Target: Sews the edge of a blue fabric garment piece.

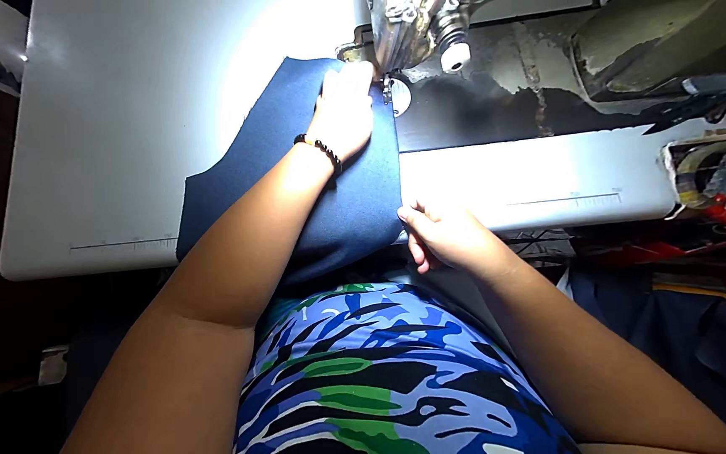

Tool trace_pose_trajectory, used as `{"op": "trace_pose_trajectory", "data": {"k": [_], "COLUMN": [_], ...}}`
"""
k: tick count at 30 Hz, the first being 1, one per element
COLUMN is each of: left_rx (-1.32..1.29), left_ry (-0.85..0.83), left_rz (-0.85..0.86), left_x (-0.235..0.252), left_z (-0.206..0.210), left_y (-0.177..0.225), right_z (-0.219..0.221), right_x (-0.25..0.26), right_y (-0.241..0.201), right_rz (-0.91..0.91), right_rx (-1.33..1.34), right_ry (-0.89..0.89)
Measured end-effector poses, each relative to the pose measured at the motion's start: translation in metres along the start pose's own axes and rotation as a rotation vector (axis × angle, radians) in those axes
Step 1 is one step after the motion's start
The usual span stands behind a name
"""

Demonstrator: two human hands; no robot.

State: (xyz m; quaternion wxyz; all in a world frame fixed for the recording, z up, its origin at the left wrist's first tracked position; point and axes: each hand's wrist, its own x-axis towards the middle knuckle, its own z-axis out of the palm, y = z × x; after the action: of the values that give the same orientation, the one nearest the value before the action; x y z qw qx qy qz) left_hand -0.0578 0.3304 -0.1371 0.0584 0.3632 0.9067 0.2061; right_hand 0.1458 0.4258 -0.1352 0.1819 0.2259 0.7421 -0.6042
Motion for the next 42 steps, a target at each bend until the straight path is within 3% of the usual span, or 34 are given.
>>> {"op": "trace_pose_trajectory", "data": {"k": [6, 11, 14, 18, 23, 25, 28, 42], "left_rx": [0.010, 0.010, 0.143, 0.157, 0.051, -0.010, -0.048, 0.069], "left_ry": [-0.016, 0.070, 0.014, -0.135, 0.110, 0.151, 0.056, -0.006], "left_rz": [-0.012, -0.054, 0.009, 0.207, -0.233, -0.111, 0.064, -0.040], "left_x": [0.027, 0.024, 0.021, 0.019, 0.016, 0.010, 0.010, 0.032], "left_z": [-0.009, -0.001, 0.008, -0.014, -0.042, -0.036, -0.020, -0.004], "left_y": [-0.007, -0.002, -0.002, -0.017, -0.018, -0.015, -0.015, -0.003], "right_z": [-0.002, -0.003, -0.002, -0.002, -0.002, -0.002, -0.002, -0.003], "right_x": [0.001, 0.001, 0.001, 0.000, 0.000, 0.000, 0.000, 0.001], "right_y": [-0.001, -0.001, -0.001, -0.002, -0.002, -0.002, -0.001, -0.001], "right_rz": [0.013, 0.018, 0.014, 0.024, 0.024, 0.024, 0.022, 0.018], "right_rx": [-0.002, 0.009, -0.001, 0.006, 0.007, 0.010, 0.014, 0.016], "right_ry": [-0.013, -0.027, -0.023, -0.021, -0.033, -0.032, -0.020, -0.036]}}
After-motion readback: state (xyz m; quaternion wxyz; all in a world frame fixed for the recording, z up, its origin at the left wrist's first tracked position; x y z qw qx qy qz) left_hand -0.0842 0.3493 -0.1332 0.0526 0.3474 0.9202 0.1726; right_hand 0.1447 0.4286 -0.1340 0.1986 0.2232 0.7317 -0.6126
